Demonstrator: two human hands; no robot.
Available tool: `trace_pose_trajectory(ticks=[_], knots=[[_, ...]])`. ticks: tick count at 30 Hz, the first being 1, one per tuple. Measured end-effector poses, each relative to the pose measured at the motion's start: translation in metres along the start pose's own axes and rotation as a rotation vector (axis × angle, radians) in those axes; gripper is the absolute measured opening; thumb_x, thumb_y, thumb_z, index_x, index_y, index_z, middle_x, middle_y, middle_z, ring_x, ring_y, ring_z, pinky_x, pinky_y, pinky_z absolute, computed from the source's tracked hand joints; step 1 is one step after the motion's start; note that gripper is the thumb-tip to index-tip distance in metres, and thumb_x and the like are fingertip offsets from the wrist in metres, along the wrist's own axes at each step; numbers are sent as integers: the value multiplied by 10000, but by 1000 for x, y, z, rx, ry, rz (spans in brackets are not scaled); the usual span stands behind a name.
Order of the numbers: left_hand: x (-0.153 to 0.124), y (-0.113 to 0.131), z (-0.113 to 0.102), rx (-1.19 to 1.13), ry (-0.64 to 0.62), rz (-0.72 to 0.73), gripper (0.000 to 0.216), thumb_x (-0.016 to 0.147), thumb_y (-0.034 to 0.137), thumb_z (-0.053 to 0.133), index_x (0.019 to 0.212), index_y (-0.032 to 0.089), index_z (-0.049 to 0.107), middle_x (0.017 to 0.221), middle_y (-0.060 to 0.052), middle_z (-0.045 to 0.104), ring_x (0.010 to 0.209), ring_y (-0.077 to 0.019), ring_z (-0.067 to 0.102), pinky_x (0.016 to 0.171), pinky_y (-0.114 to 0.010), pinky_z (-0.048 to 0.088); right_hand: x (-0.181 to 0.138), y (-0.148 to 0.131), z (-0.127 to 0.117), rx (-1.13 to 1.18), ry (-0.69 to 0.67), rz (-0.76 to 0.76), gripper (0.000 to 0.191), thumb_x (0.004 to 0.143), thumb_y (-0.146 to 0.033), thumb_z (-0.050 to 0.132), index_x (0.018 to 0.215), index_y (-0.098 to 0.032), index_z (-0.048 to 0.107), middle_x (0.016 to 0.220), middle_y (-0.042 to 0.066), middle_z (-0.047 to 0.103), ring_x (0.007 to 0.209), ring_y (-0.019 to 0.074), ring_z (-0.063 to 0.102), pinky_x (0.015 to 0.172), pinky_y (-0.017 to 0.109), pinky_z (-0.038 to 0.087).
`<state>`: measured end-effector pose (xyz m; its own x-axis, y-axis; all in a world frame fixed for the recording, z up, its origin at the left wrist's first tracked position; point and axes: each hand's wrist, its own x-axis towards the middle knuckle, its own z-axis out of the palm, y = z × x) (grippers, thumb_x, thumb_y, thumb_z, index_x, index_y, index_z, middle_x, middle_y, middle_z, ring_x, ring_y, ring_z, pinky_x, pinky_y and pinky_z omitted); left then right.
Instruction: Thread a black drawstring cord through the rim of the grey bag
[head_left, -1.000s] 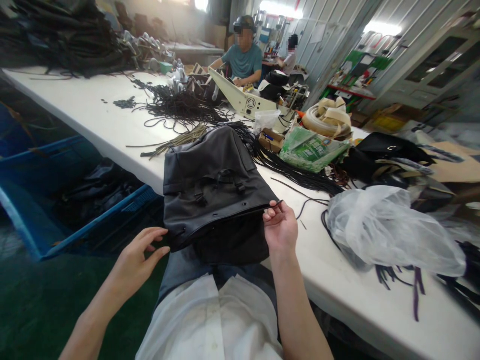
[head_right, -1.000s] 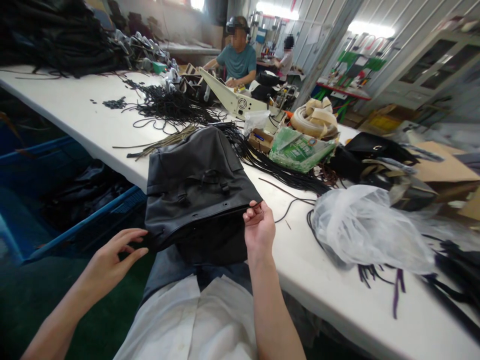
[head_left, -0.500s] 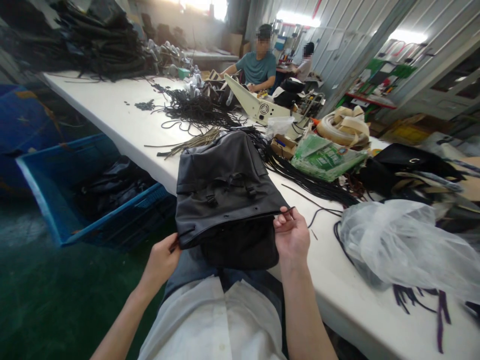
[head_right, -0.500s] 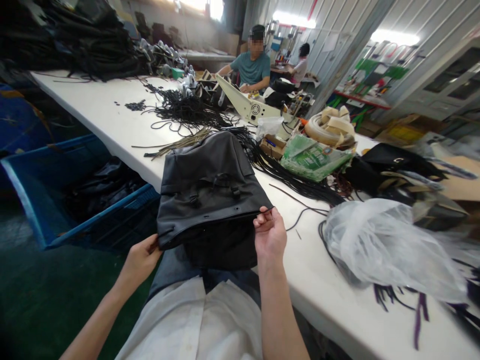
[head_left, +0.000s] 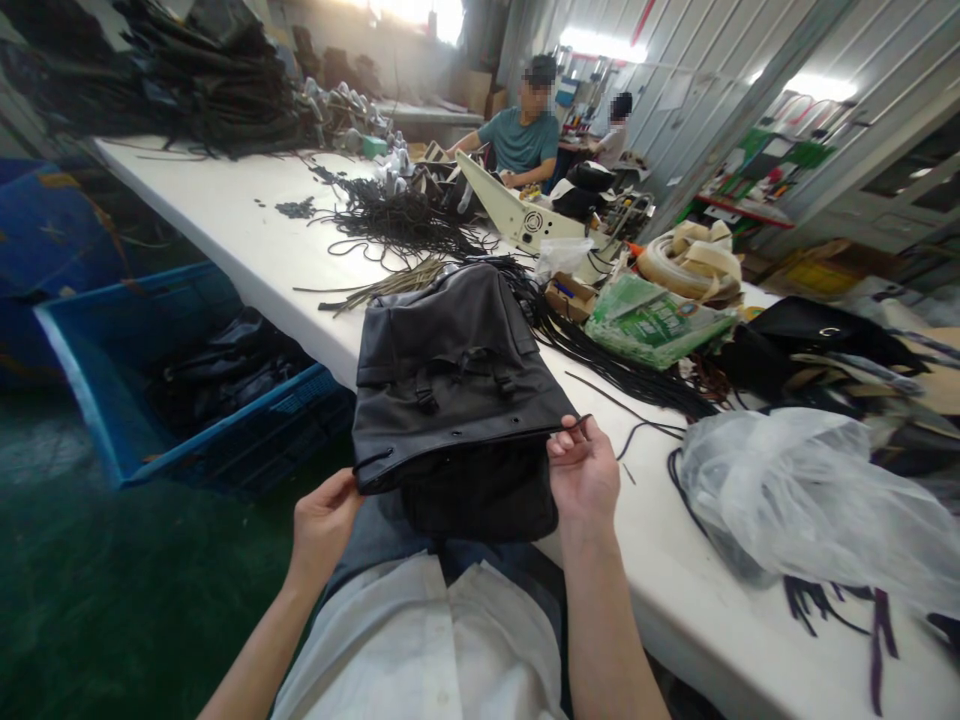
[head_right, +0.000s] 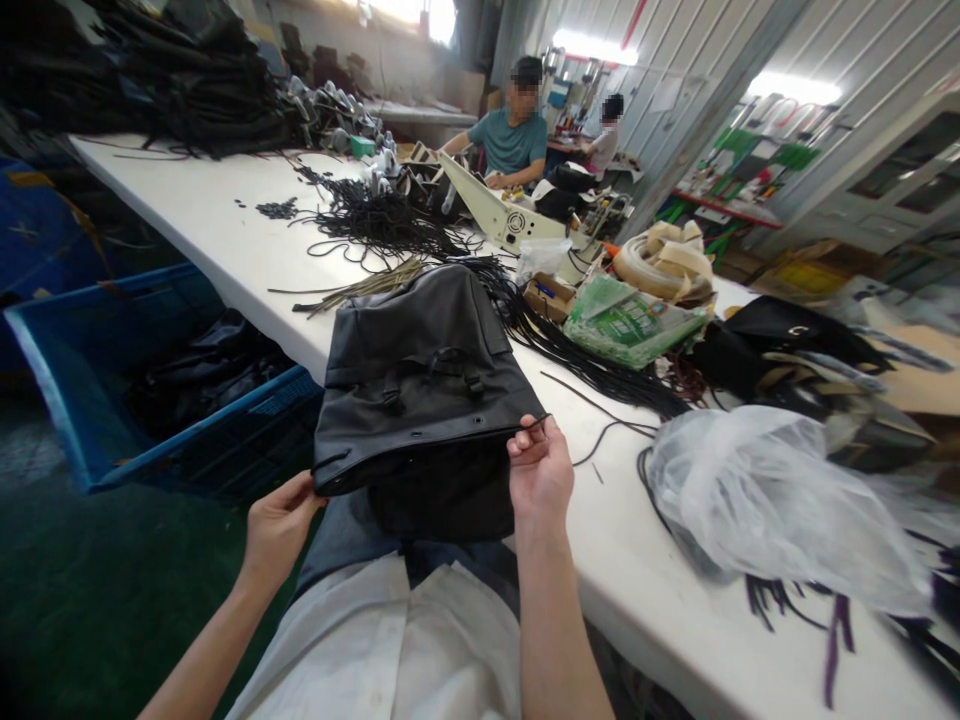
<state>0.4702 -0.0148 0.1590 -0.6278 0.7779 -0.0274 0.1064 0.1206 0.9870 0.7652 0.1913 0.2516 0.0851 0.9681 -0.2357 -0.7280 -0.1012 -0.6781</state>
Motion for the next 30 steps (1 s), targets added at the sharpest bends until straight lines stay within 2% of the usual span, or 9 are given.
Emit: trace_pose_trajectory(ticks=[3, 7, 10, 12, 15, 17, 23, 26, 30], knots=[[-1, 1, 0, 103, 22, 102, 317, 930, 454, 775, 1103, 197, 842, 1115, -79, 824, 1046, -307, 774, 981, -392, 629, 0, 0, 0, -10, -30, -36, 284, 938, -301, 878, 882, -194, 621, 811, -32, 707, 533, 55, 524, 491, 171, 496], [-5, 10, 0, 209, 96, 180, 393, 997, 451, 733, 1288, 188, 754, 1204, -102, 786, 1040, -277, 764, 1005, -411, 637, -1, 0, 0, -19, -62, -69, 373, 865, -334, 975, 864, -188, 632, 796, -42, 678, 539, 42, 492, 490, 155, 480], [-13, 26, -1, 328, 226, 331, 398, 1088, 382, 654, 1437, 192, 648, 1372, -148, 702, 1132, -281, 730, 986, -427, 633, -3, -1, 1, -59, -61, -97, 382, 800, -351, 1029, 987, -179, 744, 805, -45, 673, 555, 40, 495, 495, 151, 479], [-17, 39, -3, 418, 247, 489, 397, 1112, 319, 625, 1488, 193, 608, 1448, -183, 653, 1235, -317, 698, 1030, -480, 617, -7, -2, 2, -109, -78, -125, 445, 795, -384, 1035, 1114, -181, 800, 830, -40, 680, 582, 44, 523, 513, 156, 496], [-17, 56, -1, 584, 109, 714, 445, 1091, 277, 679, 1528, 240, 604, 1512, -194, 636, 1360, -376, 653, 1153, -580, 549, -15, -3, 2, -194, -128, -156, 481, 816, -435, 1021, 1191, -201, 830, 875, -20, 707, 639, 67, 574, 554, 189, 540], [-12, 64, 6, 673, 2, 807, 488, 1071, 279, 726, 1543, 273, 604, 1526, -183, 653, 1382, -397, 651, 1173, -600, 521, -21, -3, 2, -256, -151, -182, 472, 829, -452, 1006, 1196, -206, 843, 924, 10, 741, 686, 94, 612, 582, 224, 573], [14, 80, 36, 748, -199, 914, 387, 1126, 236, 621, 1513, 227, 636, 1449, -161, 729, 1302, -356, 704, 1108, -538, 533, -36, -9, -3, -492, -197, -340, 288, 963, -450, 890, 1116, -212, 834, 950, 51, 784, 710, 136, 632, 614, 258, 551], [28, 87, 46, 761, -244, 956, 337, 1129, 203, 585, 1444, 168, 698, 1360, -162, 768, 1210, -343, 731, 1047, -512, 554, -43, -12, -8, -589, -188, -431, 258, 1009, -451, 850, 1151, -239, 813, 964, 40, 803, 859, 171, 719, 815, 297, 619], [44, 88, 54, 755, -310, 1013, 295, 1132, 181, 558, 1328, 136, 774, 1260, -153, 806, 1111, -329, 760, 952, -472, 574, -53, -9, -12, -675, -269, -388, 336, 1001, -450, 856, 1274, -257, 824, 1028, 57, 830, 1003, 220, 785, 995, 388, 656]])
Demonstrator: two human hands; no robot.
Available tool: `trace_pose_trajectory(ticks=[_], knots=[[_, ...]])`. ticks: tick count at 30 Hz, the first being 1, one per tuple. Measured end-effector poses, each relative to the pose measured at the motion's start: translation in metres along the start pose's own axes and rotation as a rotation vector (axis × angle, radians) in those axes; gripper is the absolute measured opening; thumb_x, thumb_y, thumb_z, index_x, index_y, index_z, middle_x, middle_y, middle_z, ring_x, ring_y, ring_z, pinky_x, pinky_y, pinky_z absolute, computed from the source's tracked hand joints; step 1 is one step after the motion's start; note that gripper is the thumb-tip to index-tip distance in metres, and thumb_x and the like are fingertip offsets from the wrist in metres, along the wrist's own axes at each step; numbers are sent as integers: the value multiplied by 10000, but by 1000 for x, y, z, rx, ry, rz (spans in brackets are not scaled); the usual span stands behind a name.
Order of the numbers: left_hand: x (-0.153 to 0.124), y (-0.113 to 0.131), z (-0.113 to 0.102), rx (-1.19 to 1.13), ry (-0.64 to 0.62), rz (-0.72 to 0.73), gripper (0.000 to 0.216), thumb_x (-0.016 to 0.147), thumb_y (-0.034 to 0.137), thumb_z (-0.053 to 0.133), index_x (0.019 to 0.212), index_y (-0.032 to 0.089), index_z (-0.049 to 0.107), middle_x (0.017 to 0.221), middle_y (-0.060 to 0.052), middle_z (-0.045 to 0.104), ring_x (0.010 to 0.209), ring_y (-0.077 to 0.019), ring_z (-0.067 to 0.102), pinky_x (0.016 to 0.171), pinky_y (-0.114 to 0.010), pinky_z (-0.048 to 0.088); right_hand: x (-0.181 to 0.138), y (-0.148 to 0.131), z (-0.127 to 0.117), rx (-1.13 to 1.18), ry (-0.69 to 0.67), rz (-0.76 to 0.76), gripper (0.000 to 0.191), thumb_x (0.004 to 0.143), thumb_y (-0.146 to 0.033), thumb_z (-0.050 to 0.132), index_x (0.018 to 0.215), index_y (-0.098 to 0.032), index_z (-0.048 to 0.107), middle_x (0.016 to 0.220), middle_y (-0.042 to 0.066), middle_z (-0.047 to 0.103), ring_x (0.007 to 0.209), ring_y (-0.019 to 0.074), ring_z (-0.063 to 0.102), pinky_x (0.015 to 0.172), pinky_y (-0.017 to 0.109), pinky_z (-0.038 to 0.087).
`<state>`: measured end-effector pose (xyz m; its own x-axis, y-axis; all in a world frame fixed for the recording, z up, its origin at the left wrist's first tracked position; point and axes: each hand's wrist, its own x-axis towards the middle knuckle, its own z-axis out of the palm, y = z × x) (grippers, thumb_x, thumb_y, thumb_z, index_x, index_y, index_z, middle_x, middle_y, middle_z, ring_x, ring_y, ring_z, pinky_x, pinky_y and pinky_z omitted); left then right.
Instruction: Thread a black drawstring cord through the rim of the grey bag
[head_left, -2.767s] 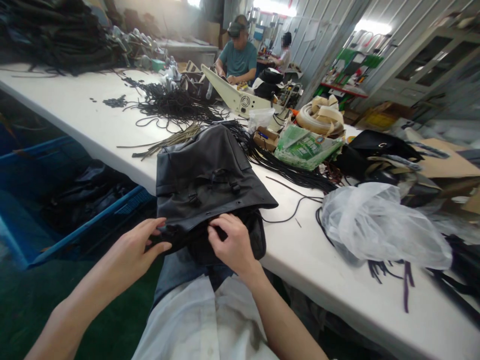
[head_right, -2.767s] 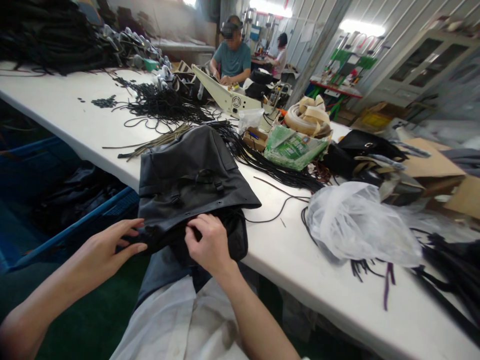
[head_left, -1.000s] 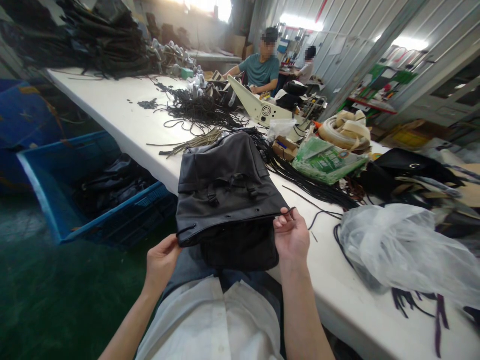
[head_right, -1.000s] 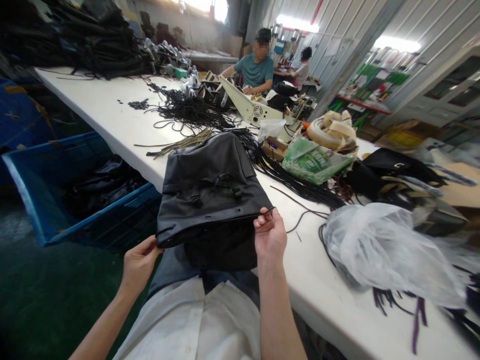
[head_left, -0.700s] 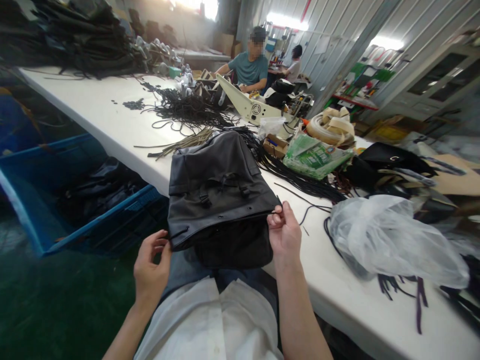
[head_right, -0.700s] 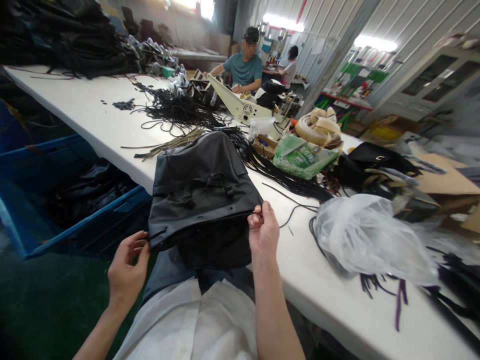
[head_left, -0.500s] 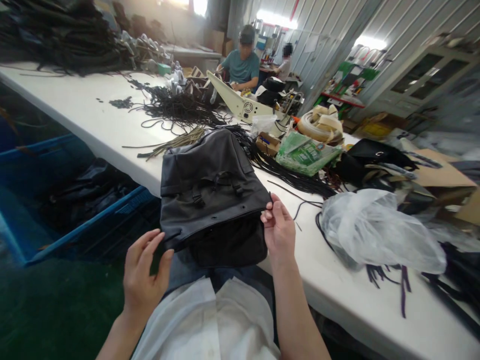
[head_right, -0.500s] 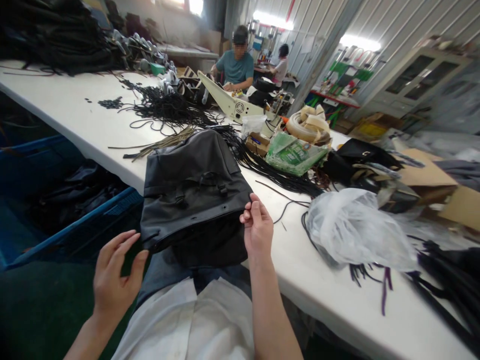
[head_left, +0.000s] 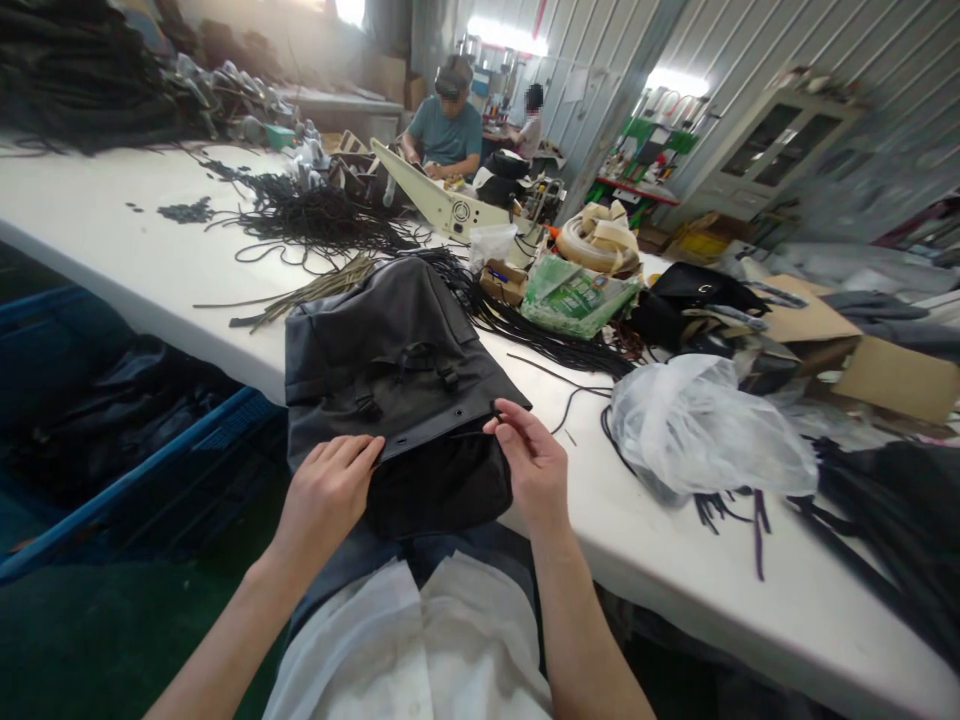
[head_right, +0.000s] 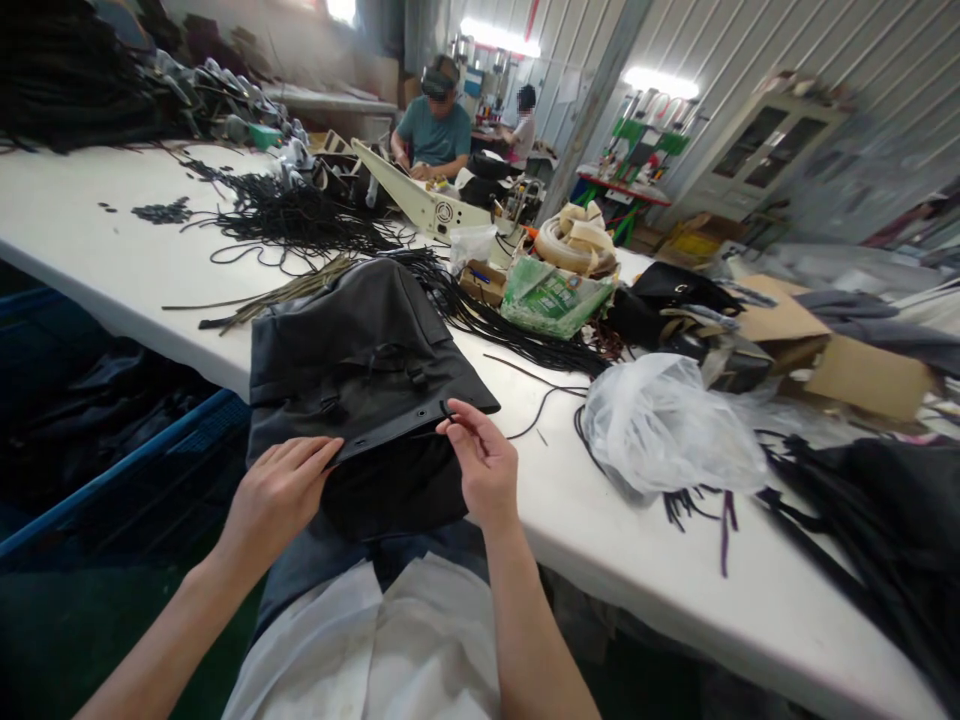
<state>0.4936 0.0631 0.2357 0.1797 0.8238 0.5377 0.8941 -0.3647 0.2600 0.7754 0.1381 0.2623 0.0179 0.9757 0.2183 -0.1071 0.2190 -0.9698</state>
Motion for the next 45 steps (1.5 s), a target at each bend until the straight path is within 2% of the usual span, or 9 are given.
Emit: trace_pose_trajectory(ticks=[4, 7, 10, 15, 19, 22, 26, 33, 45], knots=[[4, -5, 5, -114, 28, -43, 250, 1134, 267, 636, 1289, 165, 804, 1238, -127, 827, 1094, -305, 782, 979, -445, 589, 1, 0, 3, 132, 40, 34, 249, 1004, -444, 848, 1152, -245, 817, 990, 45, 808, 948, 219, 799, 916, 376, 686], [4, -5, 5, -156, 43, -95, 256, 1131, 296, 659, 1306, 173, 801, 1231, -119, 835, 1109, -300, 795, 1002, -431, 598, 12, -1, 5, 367, 72, 91, 246, 976, -437, 874, 1088, -244, 773, 976, 13, 760, 843, 172, 768, 788, 298, 664], [6, -4, 4, -135, 55, -88, 251, 1130, 300, 663, 1297, 170, 799, 1208, -111, 844, 1068, -291, 814, 972, -414, 618, 19, 0, 9, 416, 39, 122, 256, 969, -441, 887, 1045, -223, 777, 986, 16, 748, 768, 129, 716, 725, 247, 624], [11, -5, 2, -33, 114, -25, 209, 1120, 273, 681, 1226, 156, 819, 1115, -84, 863, 931, -263, 834, 854, -374, 626, 6, 6, 25, 297, -19, 133, 249, 1018, -461, 836, 1073, -225, 778, 889, 12, 745, 695, 145, 701, 634, 254, 590], [15, -2, 0, -17, 93, -53, 225, 1125, 270, 657, 1223, 158, 826, 1083, -69, 867, 897, -256, 836, 812, -352, 608, -16, 13, 42, -39, -161, 150, 226, 1046, -438, 784, 1012, -216, 801, 810, 18, 759, 639, 158, 703, 613, 263, 563], [18, -3, 0, -50, 67, -116, 264, 1132, 306, 630, 1255, 177, 825, 1088, -66, 867, 894, -259, 836, 831, -347, 609, -26, 21, 57, -302, -228, 53, 205, 1057, -378, 734, 949, -222, 812, 826, 26, 775, 678, 171, 699, 627, 272, 516], [23, -8, 0, -178, 0, -228, 314, 1111, 405, 629, 1204, 198, 846, 1138, -85, 862, 965, -293, 837, 891, -369, 621, -26, 29, 74, -508, -202, -84, 192, 1040, -280, 702, 880, -229, 795, 805, 14, 769, 708, 175, 690, 671, 288, 470], [29, -13, -1, -299, -80, -350, 361, 1066, 483, 641, 1160, 208, 855, 1172, -96, 858, 1077, -329, 824, 970, -403, 612, -25, 31, 83, -512, -237, -126, 152, 1044, -252, 694, 945, -243, 810, 917, 14, 824, 814, 189, 757, 761, 281, 508], [26, -10, -2, -296, -67, -334, 343, 1076, 462, 642, 1175, 208, 851, 1166, -87, 857, 1047, -310, 826, 965, -380, 616, -26, 34, 88, -476, -250, -111, 172, 1062, -297, 683, 954, -242, 805, 909, 12, 821, 807, 186, 757, 756, 273, 517]])
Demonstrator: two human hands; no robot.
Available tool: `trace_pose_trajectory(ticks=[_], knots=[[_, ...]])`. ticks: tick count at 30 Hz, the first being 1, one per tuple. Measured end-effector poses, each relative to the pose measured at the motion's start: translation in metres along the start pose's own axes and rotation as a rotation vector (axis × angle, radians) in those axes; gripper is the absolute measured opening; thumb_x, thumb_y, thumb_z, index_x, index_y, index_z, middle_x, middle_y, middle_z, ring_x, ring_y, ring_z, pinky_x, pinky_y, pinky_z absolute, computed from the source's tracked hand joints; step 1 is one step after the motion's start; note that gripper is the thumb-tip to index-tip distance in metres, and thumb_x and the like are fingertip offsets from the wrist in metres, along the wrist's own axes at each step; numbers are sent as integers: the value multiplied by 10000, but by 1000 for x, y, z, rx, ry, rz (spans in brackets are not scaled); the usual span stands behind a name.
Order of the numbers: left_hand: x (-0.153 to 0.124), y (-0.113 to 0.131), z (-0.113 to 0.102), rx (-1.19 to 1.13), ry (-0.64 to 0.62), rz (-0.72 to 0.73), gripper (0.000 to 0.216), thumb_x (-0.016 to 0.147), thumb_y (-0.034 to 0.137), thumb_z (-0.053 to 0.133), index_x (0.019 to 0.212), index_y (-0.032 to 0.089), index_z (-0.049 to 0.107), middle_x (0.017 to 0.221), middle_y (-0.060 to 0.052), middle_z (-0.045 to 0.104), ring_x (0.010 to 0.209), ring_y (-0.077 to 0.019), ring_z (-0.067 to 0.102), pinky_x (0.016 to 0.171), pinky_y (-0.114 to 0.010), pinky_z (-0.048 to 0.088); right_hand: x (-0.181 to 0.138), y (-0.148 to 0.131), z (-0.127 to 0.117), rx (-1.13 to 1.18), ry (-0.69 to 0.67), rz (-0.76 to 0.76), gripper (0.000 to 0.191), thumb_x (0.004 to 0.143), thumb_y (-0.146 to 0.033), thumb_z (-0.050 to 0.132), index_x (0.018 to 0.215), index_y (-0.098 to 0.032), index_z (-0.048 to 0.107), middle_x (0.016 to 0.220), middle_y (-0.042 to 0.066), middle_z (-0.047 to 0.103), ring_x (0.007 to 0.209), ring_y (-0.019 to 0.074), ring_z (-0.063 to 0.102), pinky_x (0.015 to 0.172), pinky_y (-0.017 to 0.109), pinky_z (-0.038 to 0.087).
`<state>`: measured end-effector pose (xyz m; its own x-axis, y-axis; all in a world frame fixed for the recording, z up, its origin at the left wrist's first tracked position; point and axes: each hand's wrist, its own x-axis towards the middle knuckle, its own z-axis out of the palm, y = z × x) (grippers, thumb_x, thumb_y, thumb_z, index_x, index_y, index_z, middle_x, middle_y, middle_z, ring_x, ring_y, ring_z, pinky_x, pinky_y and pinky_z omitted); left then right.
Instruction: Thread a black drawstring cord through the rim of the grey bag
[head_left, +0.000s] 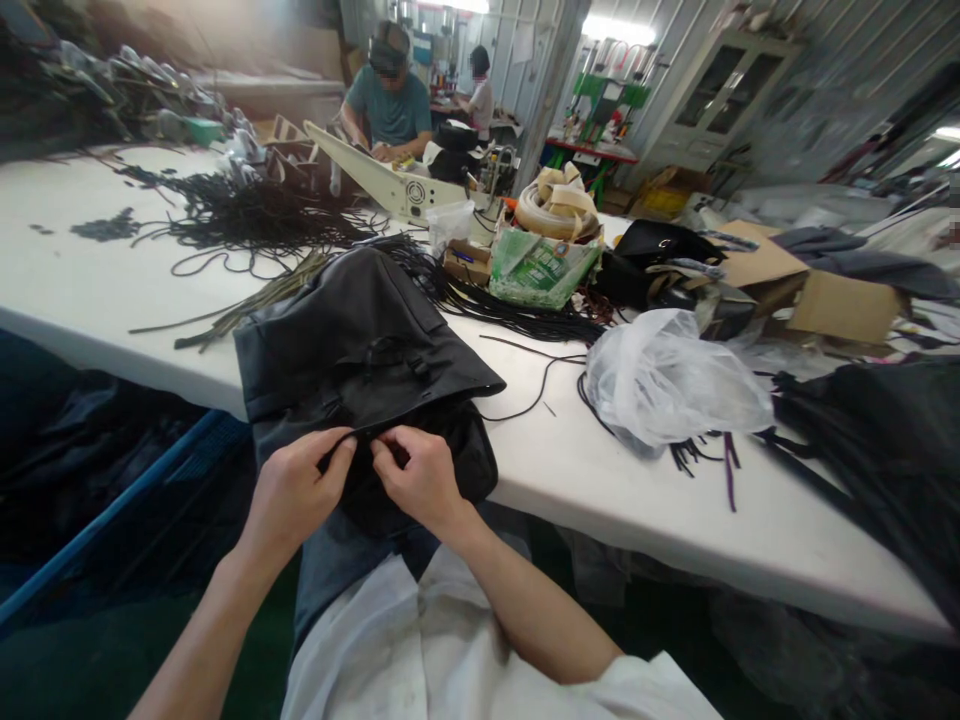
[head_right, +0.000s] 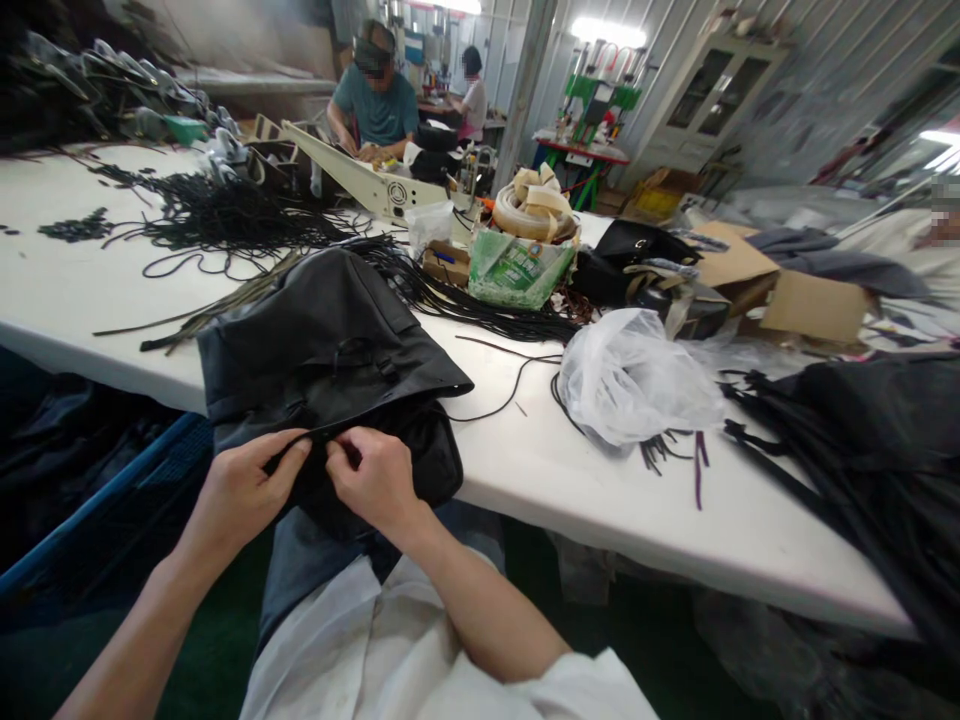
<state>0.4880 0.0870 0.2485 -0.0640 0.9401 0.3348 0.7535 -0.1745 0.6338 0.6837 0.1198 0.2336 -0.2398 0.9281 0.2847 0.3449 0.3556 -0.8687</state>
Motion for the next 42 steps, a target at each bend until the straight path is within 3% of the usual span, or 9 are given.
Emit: trace_pose_trajectory(ticks=[12, 19, 24, 34, 39, 42], knots=[[-1, 3, -1, -42, -11, 36, 333, 1080, 473, 645, 1158, 221, 848, 1162, -86, 857, 1056, -298, 816, 982, -382, 607, 3, 5, 6, -82, 36, 32, 157, 1049, -300, 717, 926, -234, 789, 910, 26, 833, 796, 190, 764, 738, 272, 491], [13, 6, -13, -273, -152, -221, 508, 1051, 629, 600, 1146, 218, 885, 1165, -94, 866, 1107, -337, 816, 1044, -422, 632, 3, 5, 5, -46, 8, 38, 248, 1092, -314, 719, 867, -241, 792, 840, 29, 819, 766, 199, 760, 715, 276, 473], [31, 1, -12, -287, -250, -201, 339, 930, 520, 720, 1047, 265, 909, 1071, -58, 876, 1024, -329, 823, 1013, -426, 643, 3, 5, 5, -50, -8, 64, 271, 1081, -296, 724, 819, -243, 774, 792, 25, 798, 743, 201, 742, 669, 271, 452], [51, 23, -4, -315, -207, -189, 323, 951, 519, 684, 886, 228, 809, 866, -42, 799, 824, -249, 734, 756, -338, 567, -1, 4, -1, 94, -42, 16, 135, 1080, -295, 732, 992, -245, 822, 996, 29, 840, 885, 214, 768, 820, 288, 539], [81, 45, -32, -496, -76, -198, 295, 980, 483, 726, 978, 199, 807, 927, -49, 802, 859, -228, 721, 805, -338, 589, -3, 8, -9, 131, 17, 14, 206, 1115, -309, 655, 1004, -234, 812, 988, 51, 802, 915, 220, 740, 843, 304, 541], [105, 66, -58, -586, 10, -146, 242, 979, 396, 767, 960, 160, 816, 923, -53, 799, 804, -191, 701, 754, -309, 587, -3, 10, -12, 149, 38, 0, 214, 1112, -273, 630, 991, -225, 800, 967, 55, 777, 911, 218, 725, 848, 308, 540]])
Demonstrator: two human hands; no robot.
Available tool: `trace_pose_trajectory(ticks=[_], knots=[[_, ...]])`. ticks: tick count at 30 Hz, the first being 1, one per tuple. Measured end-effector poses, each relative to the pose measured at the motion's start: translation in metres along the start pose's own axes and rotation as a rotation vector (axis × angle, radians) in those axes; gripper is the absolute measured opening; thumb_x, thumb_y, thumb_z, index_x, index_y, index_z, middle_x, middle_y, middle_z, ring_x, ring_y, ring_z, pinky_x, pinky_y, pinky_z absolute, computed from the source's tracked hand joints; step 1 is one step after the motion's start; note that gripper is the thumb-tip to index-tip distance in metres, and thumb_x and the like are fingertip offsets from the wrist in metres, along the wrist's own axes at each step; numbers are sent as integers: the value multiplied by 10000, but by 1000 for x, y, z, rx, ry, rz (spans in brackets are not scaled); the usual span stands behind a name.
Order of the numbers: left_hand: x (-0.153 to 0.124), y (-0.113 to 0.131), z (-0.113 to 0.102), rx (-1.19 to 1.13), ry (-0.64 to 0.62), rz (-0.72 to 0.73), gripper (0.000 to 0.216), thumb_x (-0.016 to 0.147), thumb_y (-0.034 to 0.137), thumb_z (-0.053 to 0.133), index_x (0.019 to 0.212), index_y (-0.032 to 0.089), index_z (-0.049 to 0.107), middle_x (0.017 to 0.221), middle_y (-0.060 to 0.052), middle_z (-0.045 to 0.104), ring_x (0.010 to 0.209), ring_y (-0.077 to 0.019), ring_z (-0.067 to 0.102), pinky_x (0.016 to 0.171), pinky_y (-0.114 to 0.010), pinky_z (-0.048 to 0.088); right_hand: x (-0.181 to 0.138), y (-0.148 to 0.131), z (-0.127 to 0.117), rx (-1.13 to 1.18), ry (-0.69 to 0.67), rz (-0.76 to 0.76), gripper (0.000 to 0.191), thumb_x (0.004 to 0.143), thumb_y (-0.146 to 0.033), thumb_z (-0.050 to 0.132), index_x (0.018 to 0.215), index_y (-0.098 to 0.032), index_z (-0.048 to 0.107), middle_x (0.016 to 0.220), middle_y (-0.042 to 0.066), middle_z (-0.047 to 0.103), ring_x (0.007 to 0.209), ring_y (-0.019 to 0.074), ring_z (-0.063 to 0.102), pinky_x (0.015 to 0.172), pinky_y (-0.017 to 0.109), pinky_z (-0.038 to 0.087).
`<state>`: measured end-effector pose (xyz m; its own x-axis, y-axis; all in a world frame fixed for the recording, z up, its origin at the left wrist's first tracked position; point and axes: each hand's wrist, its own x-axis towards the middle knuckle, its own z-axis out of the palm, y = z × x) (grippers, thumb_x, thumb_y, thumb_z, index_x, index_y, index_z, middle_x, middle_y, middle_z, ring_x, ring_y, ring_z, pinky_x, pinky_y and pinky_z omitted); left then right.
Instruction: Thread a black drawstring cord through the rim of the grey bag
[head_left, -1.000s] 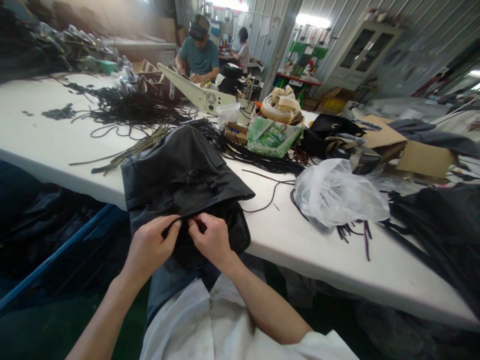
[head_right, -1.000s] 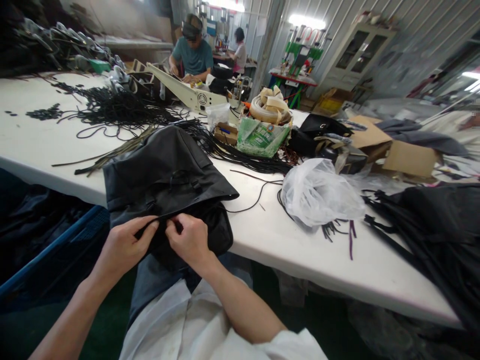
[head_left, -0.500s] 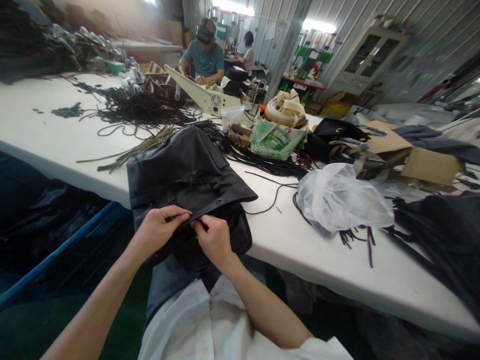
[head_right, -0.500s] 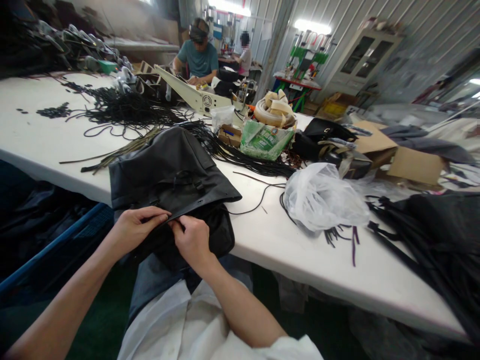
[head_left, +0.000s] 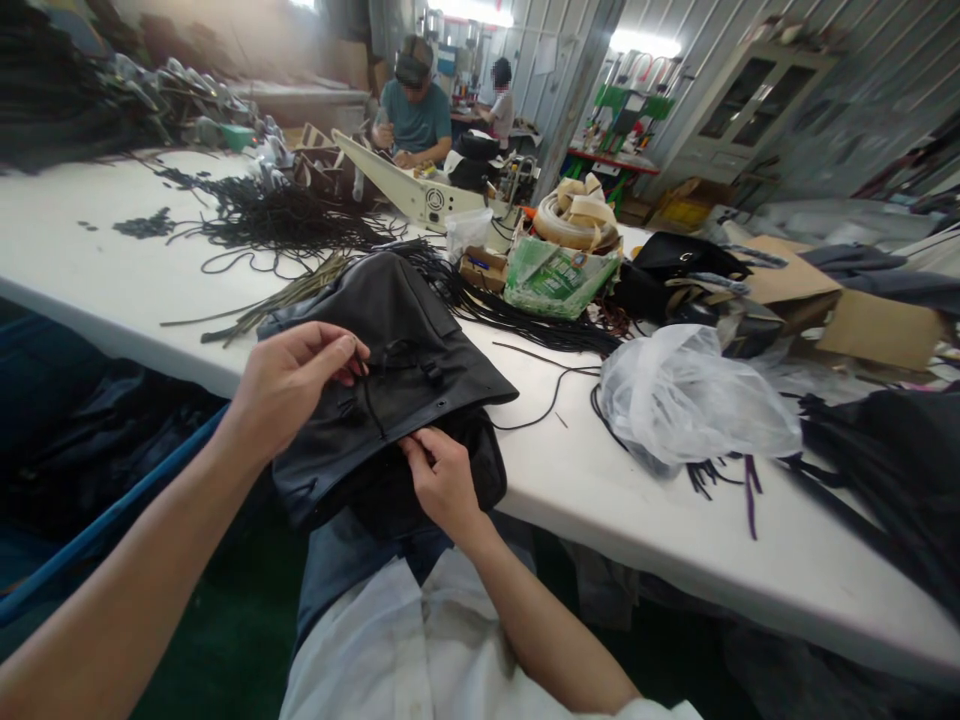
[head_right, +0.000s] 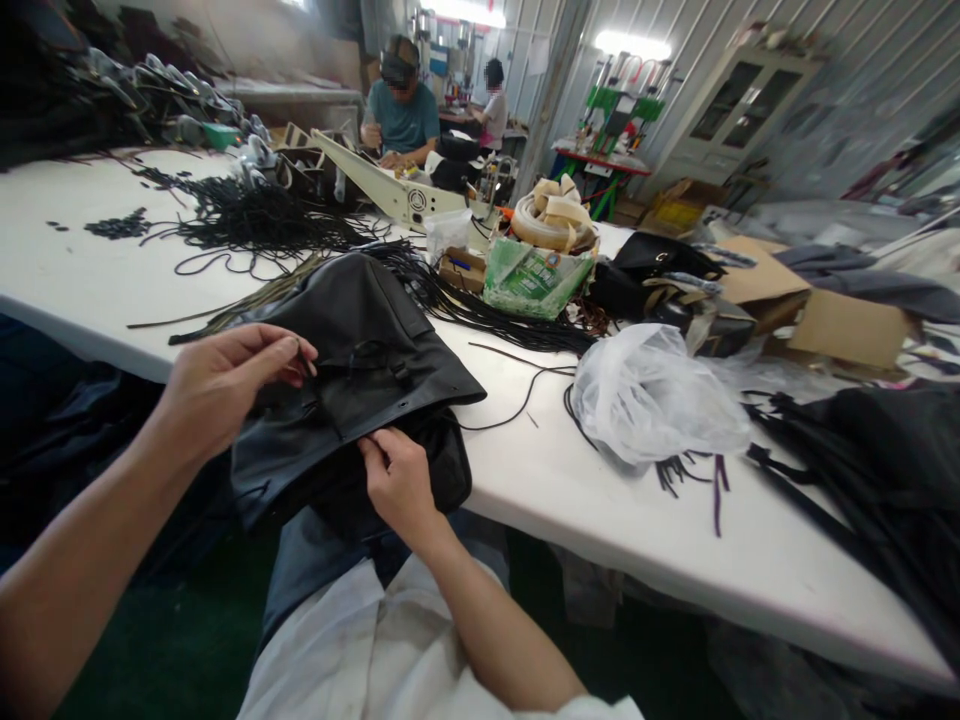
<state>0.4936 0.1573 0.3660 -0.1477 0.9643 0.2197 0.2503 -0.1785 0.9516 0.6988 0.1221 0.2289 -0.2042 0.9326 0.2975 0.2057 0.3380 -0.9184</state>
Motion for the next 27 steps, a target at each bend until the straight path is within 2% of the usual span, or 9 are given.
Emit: trace_pose_trajectory(ticks=[4, 6, 8, 14, 18, 20, 23, 26, 27], knots=[[19, 40, 1, -75, 61, 121, 200, 961, 291, 789, 927, 94, 790, 921, -96, 791, 775, -193, 722, 644, -283, 592, 0, 3, 0, 41, -13, 19, 175, 1098, -251, 644, 1085, -235, 818, 1068, 63, 813, 1015, 234, 762, 915, 315, 579], [24, 53, 6, -78, 49, 180, 189, 966, 267, 782, 924, 83, 776, 933, -111, 790, 791, -207, 741, 615, -283, 610, 0, 4, 1, 64, -15, 31, 174, 1087, -247, 666, 1155, -240, 825, 1136, 64, 829, 1084, 242, 778, 959, 323, 596], [28, 61, 14, -67, -14, 206, 185, 979, 268, 768, 925, 91, 777, 938, -113, 793, 801, -217, 758, 615, -294, 632, 0, 6, 1, 78, -16, 42, 179, 1080, -242, 679, 1177, -242, 829, 1152, 61, 834, 1100, 242, 785, 974, 325, 605], [34, 79, 41, 63, -345, 214, 192, 979, 328, 755, 908, 164, 826, 902, -95, 807, 731, -217, 741, 648, -331, 595, -1, 10, 1, 107, -15, 50, 160, 1056, -227, 705, 1150, -236, 834, 1124, 54, 838, 1067, 233, 790, 939, 318, 606], [36, 91, 56, 101, -402, 231, 196, 953, 353, 754, 894, 188, 841, 870, -68, 803, 701, -193, 697, 647, -317, 535, 0, 13, -1, 121, -7, 87, 166, 1033, -235, 733, 1157, -241, 843, 1139, 52, 846, 1061, 238, 795, 913, 317, 616], [38, 89, 59, 146, -373, 224, 227, 952, 381, 740, 895, 191, 848, 869, -56, 807, 740, -197, 714, 663, -303, 531, 0, 12, -2, 129, -11, 94, 141, 1029, -236, 740, 1117, -239, 851, 1103, 47, 848, 1022, 234, 796, 896, 312, 615], [47, 65, 51, 345, -192, 203, 258, 945, 391, 700, 886, 183, 841, 833, -31, 806, 752, -198, 715, 672, -289, 506, -3, 8, -6, 140, -39, 88, 111, 1035, -236, 749, 1053, -242, 858, 1045, 34, 847, 966, 221, 793, 869, 299, 603], [57, 21, 29, 764, 46, 192, 278, 953, 376, 618, 902, 188, 817, 778, -31, 763, 747, -217, 679, 713, -312, 476, -9, 5, -18, 127, -23, 79, 116, 1034, -242, 768, 1078, -255, 874, 995, 21, 843, 883, 201, 777, 783, 282, 582], [59, 4, 20, 949, 53, 181, 306, 979, 410, 593, 916, 199, 805, 777, -43, 745, 756, -242, 667, 712, -325, 470, -10, 5, -25, 112, -10, 77, 122, 1035, -252, 771, 1091, -261, 879, 983, 18, 842, 854, 196, 771, 762, 282, 577]])
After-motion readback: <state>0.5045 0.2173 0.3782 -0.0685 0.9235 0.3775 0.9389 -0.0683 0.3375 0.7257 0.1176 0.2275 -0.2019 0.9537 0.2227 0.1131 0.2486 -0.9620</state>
